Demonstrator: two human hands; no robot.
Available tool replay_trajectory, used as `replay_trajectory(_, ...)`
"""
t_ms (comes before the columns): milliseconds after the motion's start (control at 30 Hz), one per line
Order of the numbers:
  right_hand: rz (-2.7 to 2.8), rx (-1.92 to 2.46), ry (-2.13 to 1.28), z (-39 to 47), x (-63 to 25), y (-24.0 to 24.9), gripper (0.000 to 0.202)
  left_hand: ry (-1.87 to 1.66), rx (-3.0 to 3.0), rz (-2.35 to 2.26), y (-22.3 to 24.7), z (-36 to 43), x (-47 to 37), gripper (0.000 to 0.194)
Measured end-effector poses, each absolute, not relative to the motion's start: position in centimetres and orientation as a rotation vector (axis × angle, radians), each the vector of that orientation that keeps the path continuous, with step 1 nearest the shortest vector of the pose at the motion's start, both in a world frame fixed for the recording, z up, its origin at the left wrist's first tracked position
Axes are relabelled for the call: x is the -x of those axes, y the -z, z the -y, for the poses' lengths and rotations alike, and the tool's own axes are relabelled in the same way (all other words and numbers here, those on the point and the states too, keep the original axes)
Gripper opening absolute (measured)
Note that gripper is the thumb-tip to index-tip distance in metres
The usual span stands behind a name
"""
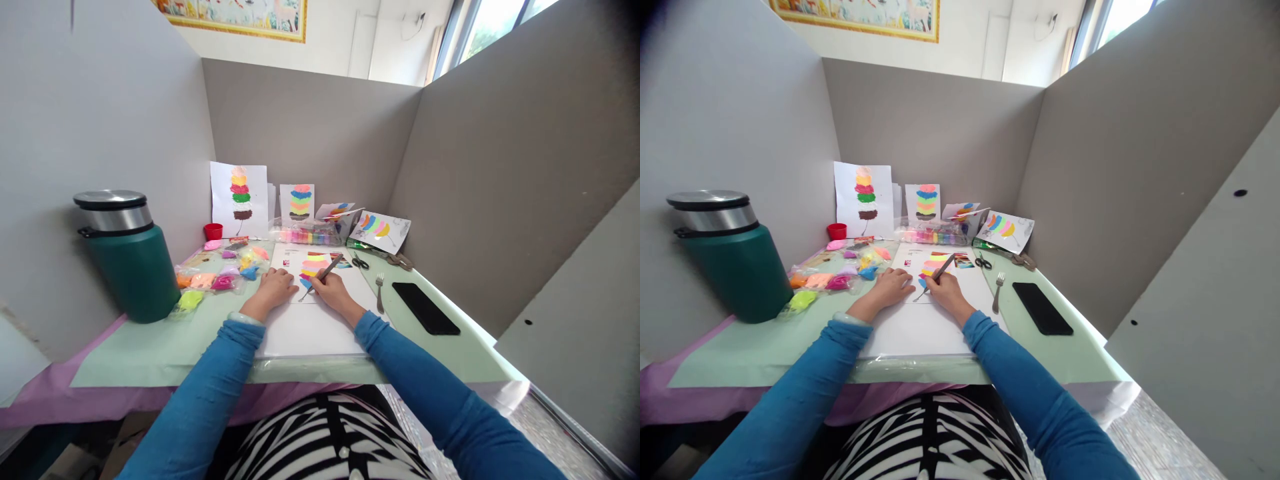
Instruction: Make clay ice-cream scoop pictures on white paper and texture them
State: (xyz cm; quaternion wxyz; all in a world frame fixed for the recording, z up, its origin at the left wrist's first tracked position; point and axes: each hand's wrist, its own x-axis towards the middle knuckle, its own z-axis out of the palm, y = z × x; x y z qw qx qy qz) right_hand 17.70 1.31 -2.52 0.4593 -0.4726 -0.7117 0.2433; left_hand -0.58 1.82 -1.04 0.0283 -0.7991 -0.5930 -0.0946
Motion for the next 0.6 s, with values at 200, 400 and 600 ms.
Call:
replay_trajectory(200,1.738,1.153,-0.606,-1.57,-17.79,2.74,0.027,0.272,2.462,1.838,0.96,-1.81,0.58,0.038)
replay_trajectory(400,1.738,1.177,-0.582,-1.63,-17.83,2.85,0.025,0.296,2.461,1.833,1.01,-1.81,0.54,0.038)
replay_trajectory(600,1.723,1.173,-0.586,-1.74,-17.85,2.95,0.025,0.296,2.461,1.831,0.95,-1.71,0.55,0.039)
